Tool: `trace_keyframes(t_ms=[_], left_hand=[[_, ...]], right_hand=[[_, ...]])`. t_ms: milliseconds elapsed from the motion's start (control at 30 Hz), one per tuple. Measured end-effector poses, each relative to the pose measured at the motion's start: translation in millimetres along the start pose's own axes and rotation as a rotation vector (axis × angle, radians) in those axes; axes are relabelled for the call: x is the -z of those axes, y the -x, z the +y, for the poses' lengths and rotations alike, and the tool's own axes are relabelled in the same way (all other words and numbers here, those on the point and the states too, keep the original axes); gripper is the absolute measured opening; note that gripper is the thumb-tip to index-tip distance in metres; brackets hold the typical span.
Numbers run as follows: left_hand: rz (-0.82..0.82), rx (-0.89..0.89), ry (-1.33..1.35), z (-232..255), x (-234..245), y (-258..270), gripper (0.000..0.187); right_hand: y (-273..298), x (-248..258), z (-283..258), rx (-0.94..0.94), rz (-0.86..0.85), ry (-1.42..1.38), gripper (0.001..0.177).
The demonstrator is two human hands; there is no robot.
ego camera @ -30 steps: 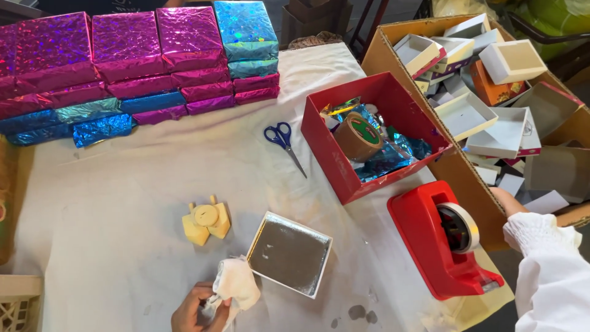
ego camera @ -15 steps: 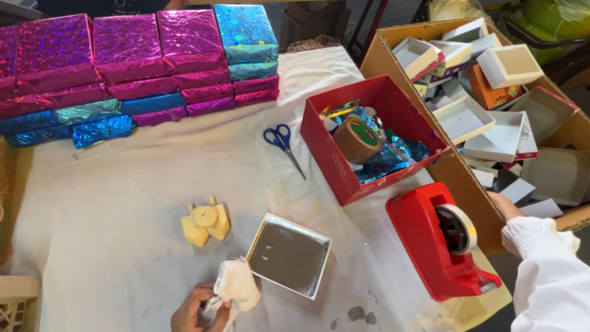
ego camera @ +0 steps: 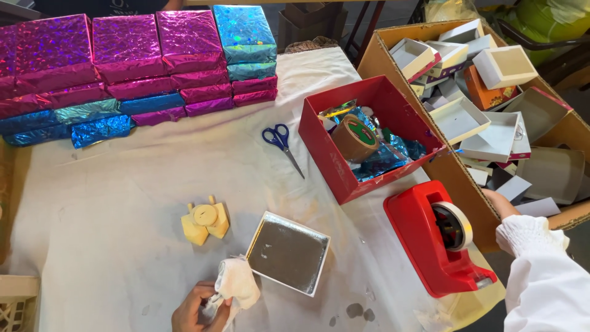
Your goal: The person cleans the inside of a small white box with a cloth, places wooden toy pieces inside, and closes the lid. They then wipe the exterior of the box with the cloth. Finally, they wrap the box in a sheet of shiny blue holographic paper, folding the edges and securing them with tape.
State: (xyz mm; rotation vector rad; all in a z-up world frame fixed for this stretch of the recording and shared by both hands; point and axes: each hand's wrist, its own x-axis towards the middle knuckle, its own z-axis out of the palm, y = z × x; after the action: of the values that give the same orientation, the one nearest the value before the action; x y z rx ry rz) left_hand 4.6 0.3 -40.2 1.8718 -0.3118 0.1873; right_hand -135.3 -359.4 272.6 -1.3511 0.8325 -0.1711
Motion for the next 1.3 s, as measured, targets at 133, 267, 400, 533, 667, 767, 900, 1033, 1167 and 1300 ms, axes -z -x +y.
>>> trace_keyframes(t_ms=[133,267,400,533,667,767,900,1033,1167,1300], left_hand=[[-0.036,0.015,0.023,-2,2,1,0.024],[-0.017,-0.013,0.038,-2,0,-1,0.025],[-0.031,0.077,-0.018,7,1,-2,0.025],[-0.023,-0.028,0.036,21,1,-4,0.022],[-0.009,-0.072,0.043,31,1,-7,0.023],[0.007,-0.004,-0.028,28,1,-5,0.026],[-0.004,-0.019,-0.001,31,1,-5,0.025],[0.021,-0.047,-0.019,23,-1,-2,0.024],[-0.022,0.009,0.005,16,0,-1,0.022],[-0.014,0.04,-0.008,3,-1,1,0.023]], right_hand=[[-109,49,12,-0.002,-0.001,-0.008,0.027],[-340,193,87,-0.001,-0.013,-0.025,0.027],[-548,347,164,0.053,0.184,0.203,0.027],[-515,272,64,0.451,0.447,-0.038,0.038],[-457,247,26,0.691,0.236,-0.328,0.03],[-462,260,31,0.729,0.197,-0.396,0.031],[-454,261,23,0.954,0.443,0.118,0.041],[-387,209,-6,1.05,0.861,0.74,0.064],[-486,298,54,1.053,0.91,1.202,0.084],[-484,278,80,-0.11,0.187,1.104,0.068]])
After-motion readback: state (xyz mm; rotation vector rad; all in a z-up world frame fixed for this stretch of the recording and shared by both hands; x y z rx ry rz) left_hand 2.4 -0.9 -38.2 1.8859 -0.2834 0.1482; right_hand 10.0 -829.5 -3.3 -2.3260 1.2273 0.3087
